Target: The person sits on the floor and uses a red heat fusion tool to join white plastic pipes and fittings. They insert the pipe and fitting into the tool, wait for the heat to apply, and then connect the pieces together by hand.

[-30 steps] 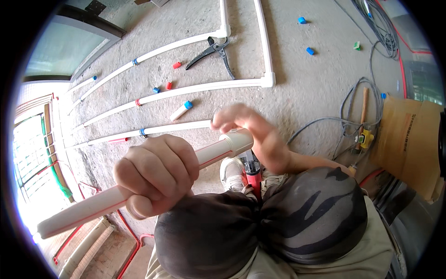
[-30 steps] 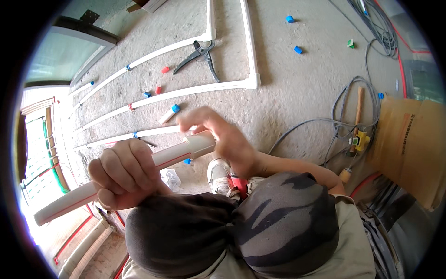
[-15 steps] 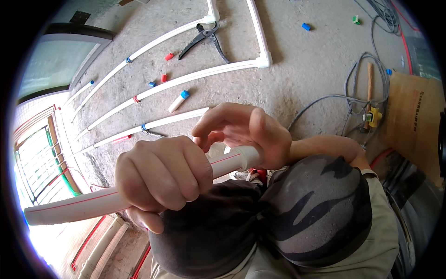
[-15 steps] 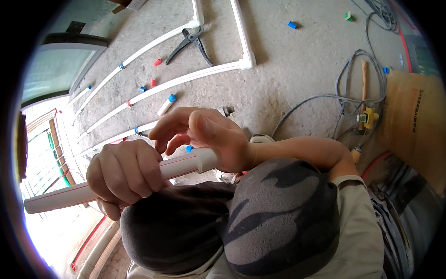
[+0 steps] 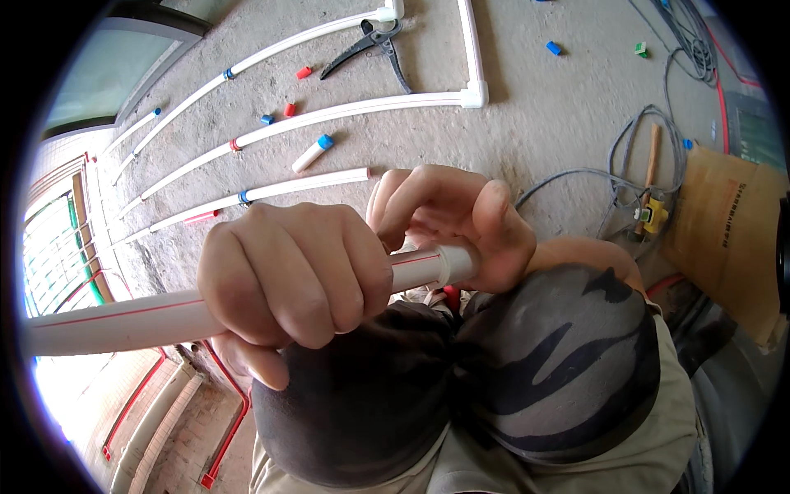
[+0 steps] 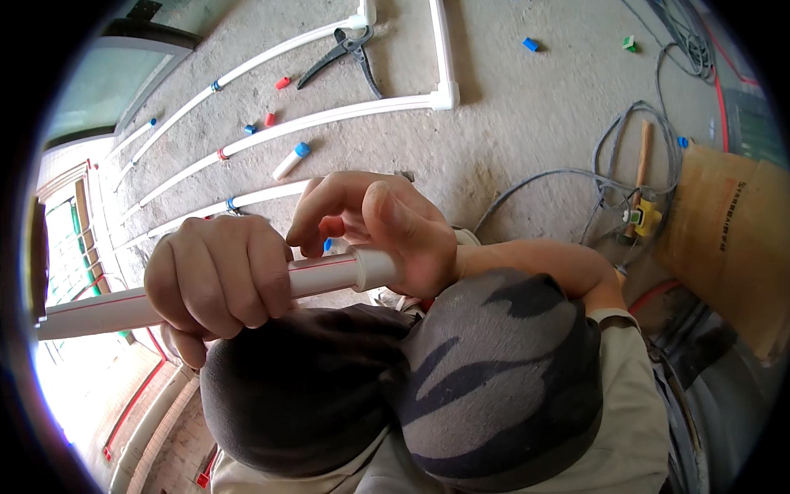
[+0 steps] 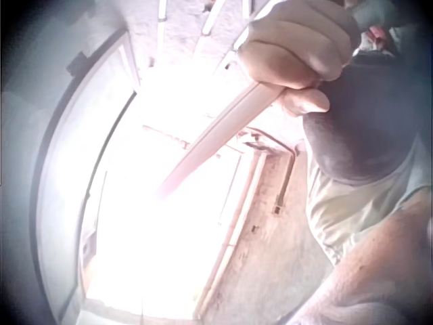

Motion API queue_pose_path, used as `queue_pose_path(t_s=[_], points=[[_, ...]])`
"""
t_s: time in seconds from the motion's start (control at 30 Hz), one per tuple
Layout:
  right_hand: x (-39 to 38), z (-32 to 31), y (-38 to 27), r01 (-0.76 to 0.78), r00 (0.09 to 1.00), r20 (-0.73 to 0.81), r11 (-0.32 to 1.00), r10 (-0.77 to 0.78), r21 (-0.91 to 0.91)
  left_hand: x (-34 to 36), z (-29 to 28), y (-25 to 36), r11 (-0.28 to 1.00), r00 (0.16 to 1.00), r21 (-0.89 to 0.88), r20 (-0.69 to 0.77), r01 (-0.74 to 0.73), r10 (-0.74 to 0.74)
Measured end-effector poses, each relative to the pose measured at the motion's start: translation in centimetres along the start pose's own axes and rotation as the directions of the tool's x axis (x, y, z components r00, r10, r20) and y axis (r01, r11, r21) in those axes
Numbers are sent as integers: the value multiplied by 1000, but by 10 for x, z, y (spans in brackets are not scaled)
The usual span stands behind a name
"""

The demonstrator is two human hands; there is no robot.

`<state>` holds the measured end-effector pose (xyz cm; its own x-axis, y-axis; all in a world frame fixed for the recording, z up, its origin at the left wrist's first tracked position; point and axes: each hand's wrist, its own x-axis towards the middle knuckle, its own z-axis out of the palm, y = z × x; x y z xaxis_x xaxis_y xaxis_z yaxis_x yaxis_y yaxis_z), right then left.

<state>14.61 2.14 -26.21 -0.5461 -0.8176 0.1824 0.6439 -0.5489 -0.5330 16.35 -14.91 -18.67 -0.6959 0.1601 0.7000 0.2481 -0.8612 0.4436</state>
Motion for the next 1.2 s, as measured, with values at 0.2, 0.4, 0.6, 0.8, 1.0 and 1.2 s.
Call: queue_pose_path(t_s=[0.2,0.4,0.6,0.8,1.0,1.2], points=[[-7,-5,-4,20,1000,3,998,-19,-56,0,-17,-8,997,989,-52,144,51,-43],[-7,-9,-3,40,999,-8,998,-41,-51,-2,-18,-10,1000,994,-25,112,14,-11],[-6,-13,7,43,999,-24,995,-41,86,-9,-8,-7,997,994,75,-105,22,-14],[-6,-11,-2,-45,973,-209,965,102,258,-7,-18,-18,986,968,145,-246,84,-47],[-7,-11,3,-76,880,-375,867,291,493,-6,-29,-28,979,808,-111,-553,171,-203],[-12,-28,30,-76,855,-373,798,361,598,-14,-49,-32,916,590,-226,-708,332,-388]])
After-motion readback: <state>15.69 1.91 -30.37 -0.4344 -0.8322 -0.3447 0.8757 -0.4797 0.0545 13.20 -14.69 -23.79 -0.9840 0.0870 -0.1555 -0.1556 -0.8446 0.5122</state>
